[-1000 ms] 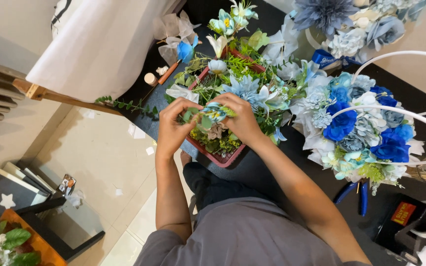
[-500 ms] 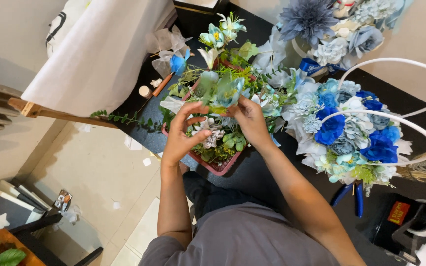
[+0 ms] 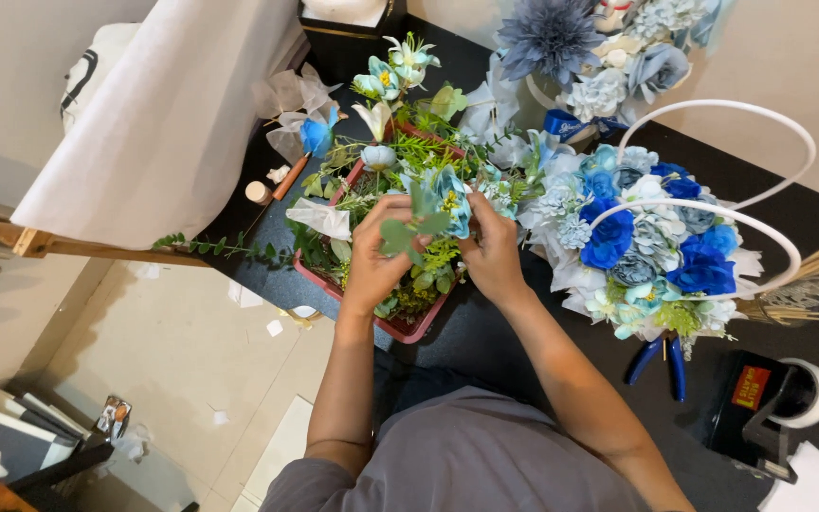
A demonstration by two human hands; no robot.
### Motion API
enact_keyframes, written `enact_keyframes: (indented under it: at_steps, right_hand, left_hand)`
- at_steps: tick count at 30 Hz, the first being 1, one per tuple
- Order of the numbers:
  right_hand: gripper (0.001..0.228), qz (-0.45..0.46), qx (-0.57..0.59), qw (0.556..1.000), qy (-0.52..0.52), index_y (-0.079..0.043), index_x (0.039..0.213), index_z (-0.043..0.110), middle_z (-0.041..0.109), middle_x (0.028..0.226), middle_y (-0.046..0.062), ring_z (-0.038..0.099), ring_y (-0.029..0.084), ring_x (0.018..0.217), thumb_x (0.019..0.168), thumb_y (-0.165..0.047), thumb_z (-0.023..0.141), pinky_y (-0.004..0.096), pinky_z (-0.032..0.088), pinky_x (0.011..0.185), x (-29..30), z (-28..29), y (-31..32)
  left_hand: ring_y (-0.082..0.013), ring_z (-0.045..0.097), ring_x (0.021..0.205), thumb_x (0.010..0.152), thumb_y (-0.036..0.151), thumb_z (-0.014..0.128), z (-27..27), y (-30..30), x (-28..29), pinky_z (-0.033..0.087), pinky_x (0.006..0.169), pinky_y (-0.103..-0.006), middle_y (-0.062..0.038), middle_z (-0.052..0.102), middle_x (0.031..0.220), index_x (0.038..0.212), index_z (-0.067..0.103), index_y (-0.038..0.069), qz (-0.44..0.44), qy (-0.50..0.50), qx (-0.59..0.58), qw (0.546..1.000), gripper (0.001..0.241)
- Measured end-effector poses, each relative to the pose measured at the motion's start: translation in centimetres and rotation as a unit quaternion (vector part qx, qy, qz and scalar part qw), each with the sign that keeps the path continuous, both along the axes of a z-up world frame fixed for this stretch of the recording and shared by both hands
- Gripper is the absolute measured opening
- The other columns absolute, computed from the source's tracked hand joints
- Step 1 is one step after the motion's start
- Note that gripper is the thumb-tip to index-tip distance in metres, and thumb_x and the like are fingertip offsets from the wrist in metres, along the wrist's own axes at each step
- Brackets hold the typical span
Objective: The person arranges artificial flowers and greenery into a white basket. They select various blue and white flowers from a tray, adjust their positions within the basket, and add greenery to fill gaps.
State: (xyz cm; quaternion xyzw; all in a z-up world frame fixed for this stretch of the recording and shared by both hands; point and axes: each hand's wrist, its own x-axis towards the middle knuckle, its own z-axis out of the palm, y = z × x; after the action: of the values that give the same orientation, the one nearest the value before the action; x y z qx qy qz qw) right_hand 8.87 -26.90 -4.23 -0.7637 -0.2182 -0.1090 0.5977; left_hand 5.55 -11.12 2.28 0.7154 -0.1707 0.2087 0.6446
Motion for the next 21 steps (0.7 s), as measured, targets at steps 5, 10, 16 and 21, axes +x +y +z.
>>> enact_keyframes:
  at_steps: [5,10,16,21]
  right_hand:
    - [0.013,-0.038,0.071,0.997,-0.011,0.001,0.098,0.056,0.057,0.077,0.016,0.058,0.026,0.067,0.086,0.001,0.052,0.034,0.047,0.054,-1.1,3.4,-1.1]
    - [0.011,-0.042,0.153,0.987,0.026,-0.001,0.095,0.058,0.061,0.082,0.013,0.061,0.021,0.079,0.087,-0.002,0.051,0.033,0.052,0.065,-1.5,5.4,-2.2]
    - [0.009,-0.015,0.228,0.963,0.141,0.000,0.089,0.061,0.063,0.080,0.011,0.057,0.012,0.076,0.081,-0.003,0.061,0.029,0.053,0.063,-1.1,4.4,-2.7]
    - [0.012,0.030,0.384,0.871,0.304,0.004,0.088,0.058,0.063,0.078,0.015,0.065,0.017,0.068,0.082,-0.006,0.059,0.026,0.057,0.062,-1.1,4.0,-3.0]
  left_hand:
    - [-0.0300,0.058,0.090,0.082,0.002,0.060,-0.1,-2.2,-0.1,0.048,0.074,-0.0445,-0.010,0.059,0.091,0.085,0.062,0.007,-0.055,0.016,-0.059,0.997,0.006]
    - [-0.0293,0.062,0.090,0.082,-0.002,0.058,-2.2,-4.2,0.3,0.050,0.074,-0.0395,-0.012,0.062,0.089,0.082,0.060,0.004,-0.081,0.030,-0.145,0.986,0.006]
    - [-0.0241,0.064,0.079,0.085,0.005,0.057,-3.4,-5.1,0.6,0.053,0.066,-0.0304,-0.018,0.062,0.086,0.089,0.055,-0.002,-0.049,0.079,-0.237,0.967,0.008]
    - [-0.0238,0.064,0.078,0.082,0.002,0.059,-3.6,-5.5,1.1,0.055,0.061,-0.0269,-0.016,0.062,0.084,0.087,0.054,-0.003,0.017,0.104,-0.293,0.950,0.008]
